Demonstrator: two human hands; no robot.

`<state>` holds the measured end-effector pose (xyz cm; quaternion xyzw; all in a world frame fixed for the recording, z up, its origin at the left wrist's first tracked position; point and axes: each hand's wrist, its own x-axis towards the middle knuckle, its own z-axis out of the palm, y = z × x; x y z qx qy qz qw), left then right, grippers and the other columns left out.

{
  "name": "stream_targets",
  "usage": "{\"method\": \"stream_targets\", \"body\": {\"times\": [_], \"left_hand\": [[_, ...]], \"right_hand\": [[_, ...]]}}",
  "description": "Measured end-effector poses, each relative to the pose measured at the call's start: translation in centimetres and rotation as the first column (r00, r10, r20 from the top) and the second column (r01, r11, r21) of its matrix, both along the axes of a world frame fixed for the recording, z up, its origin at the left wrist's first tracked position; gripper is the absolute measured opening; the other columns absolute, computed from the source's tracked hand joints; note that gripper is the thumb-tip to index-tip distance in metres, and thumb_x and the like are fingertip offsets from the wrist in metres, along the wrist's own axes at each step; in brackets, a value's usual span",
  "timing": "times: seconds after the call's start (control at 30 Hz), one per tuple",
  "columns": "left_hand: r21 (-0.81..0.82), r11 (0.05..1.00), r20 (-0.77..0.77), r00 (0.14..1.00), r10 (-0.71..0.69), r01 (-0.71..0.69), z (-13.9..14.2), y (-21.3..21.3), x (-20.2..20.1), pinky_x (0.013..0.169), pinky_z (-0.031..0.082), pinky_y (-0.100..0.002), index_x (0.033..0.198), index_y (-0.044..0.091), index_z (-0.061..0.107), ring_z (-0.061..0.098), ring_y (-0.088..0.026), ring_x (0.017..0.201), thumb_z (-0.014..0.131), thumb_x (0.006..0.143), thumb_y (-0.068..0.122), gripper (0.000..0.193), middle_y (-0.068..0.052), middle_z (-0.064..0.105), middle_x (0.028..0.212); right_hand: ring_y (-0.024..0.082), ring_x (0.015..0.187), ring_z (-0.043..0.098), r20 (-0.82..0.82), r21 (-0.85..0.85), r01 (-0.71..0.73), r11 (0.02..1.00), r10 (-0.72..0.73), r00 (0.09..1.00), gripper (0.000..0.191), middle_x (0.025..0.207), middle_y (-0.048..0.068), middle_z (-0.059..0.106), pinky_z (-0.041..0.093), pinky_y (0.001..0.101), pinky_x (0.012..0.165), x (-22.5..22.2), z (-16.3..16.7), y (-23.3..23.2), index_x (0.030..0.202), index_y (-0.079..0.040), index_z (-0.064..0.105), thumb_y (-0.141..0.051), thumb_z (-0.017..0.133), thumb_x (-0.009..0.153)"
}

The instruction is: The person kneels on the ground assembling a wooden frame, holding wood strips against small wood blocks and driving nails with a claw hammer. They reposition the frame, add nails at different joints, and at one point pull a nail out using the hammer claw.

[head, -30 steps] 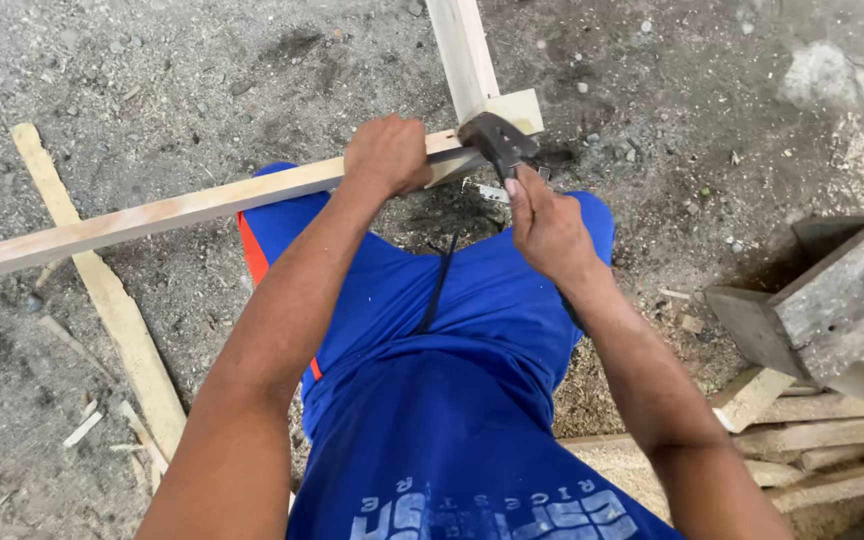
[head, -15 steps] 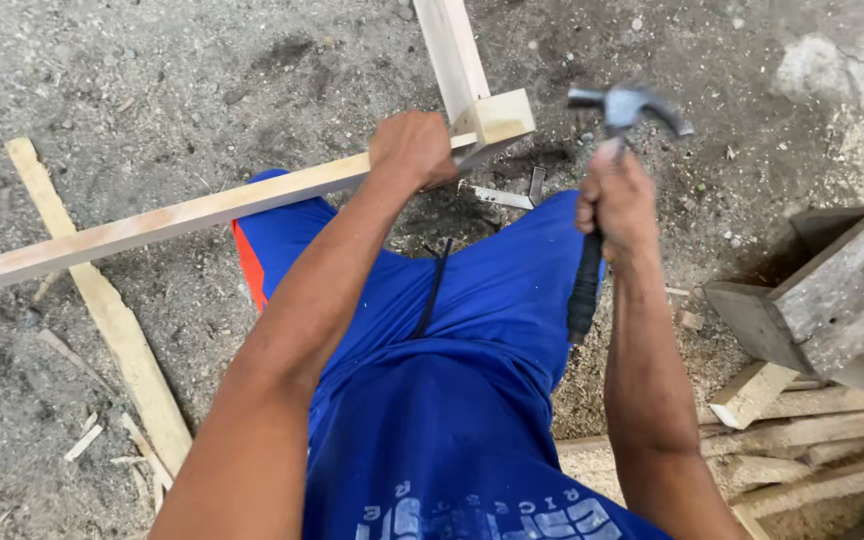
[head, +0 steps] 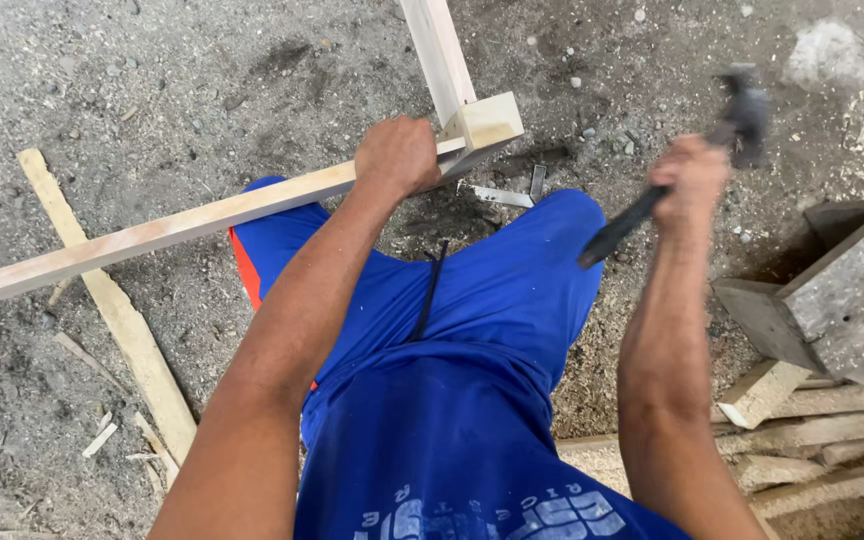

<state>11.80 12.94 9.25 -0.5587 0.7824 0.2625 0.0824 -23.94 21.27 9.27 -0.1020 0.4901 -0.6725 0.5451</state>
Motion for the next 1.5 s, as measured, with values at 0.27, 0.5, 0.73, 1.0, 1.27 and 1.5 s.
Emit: {"method": "stream_targets", "body": {"times": [0.27,0.5,0.73,1.0,1.27,1.5], "left_hand": [[-0.082,0.996,-0.053,0.998,0.040,-0.044,1.1,0.2,0.6,0.085,0.058,-0.050,0.094,0.002,0.079,0.072,-0.041,0.094,0.073,0.078,0.018,0.024,-0.026,0.073,0.099],[0.005,0.999,-0.030,0.998,0.054,-0.054,0.5,0.3,0.3,0.086,0.058,-0.048,0.099,0.004,0.078,0.072,-0.040,0.097,0.075,0.074,0.017,0.028,-0.022,0.074,0.101],[-0.015,0.999,-0.080,0.996,0.035,-0.037,1.2,0.7,0.7,0.083,0.057,-0.052,0.097,0.003,0.077,0.071,-0.043,0.092,0.076,0.077,0.024,0.029,-0.026,0.073,0.097],[-0.037,0.999,0.002,1.000,-0.017,0.017,0.3,0.1,1.0,0.082,0.059,-0.048,0.092,-0.001,0.078,0.073,-0.040,0.090,0.076,0.075,0.022,0.029,-0.027,0.073,0.096],[-0.039,0.998,-0.019,0.999,0.038,-0.039,0.9,0.5,1.0,0.083,0.058,-0.048,0.092,0.000,0.077,0.073,-0.039,0.090,0.078,0.070,0.018,0.028,-0.025,0.074,0.095],[-0.049,0.999,-0.036,0.999,-0.003,0.001,1.5,0.1,1.7,0.084,0.058,-0.049,0.089,0.001,0.078,0.073,-0.040,0.090,0.075,0.077,0.019,0.022,-0.026,0.074,0.093]], "right_hand": [[0.010,0.043,0.043,-0.337,0.297,-0.658,0.692,0.721,0.606,0.020,0.063,0.000,0.046,0.034,0.0284,0.037,5.1,-5.1,0.8,0.110,-0.009,0.051,-0.007,0.062,0.094],[0.008,0.051,0.040,-0.188,0.044,-0.187,0.981,0.192,0.963,0.011,0.074,-0.001,0.047,0.033,0.0258,0.042,-1.9,-1.2,-0.1,0.119,-0.004,0.051,0.002,0.052,0.109],[0.011,0.045,0.044,-0.338,0.529,-0.549,0.647,0.754,0.563,0.017,0.064,0.001,0.046,0.034,0.0293,0.039,6.6,-1.7,0.8,0.107,-0.010,0.048,-0.003,0.060,0.097],[0.006,0.044,0.038,-0.441,0.480,-0.446,0.755,0.648,0.622,0.015,0.064,-0.006,0.044,0.029,0.0248,0.036,2.2,2.7,1.2,0.113,-0.011,0.054,-0.008,0.057,0.098],[0.012,0.048,0.048,-0.412,0.253,-0.277,0.927,0.363,0.836,0.002,0.069,-0.001,0.051,0.040,0.0280,0.040,4.5,0.6,-0.1,0.100,-0.006,0.056,-0.005,0.057,0.101],[0.010,0.045,0.044,-0.320,0.387,-0.657,0.647,0.762,0.563,0.018,0.068,0.001,0.048,0.036,0.0284,0.038,7.3,-1.3,1.6,0.108,-0.009,0.047,-0.003,0.058,0.094]]}}
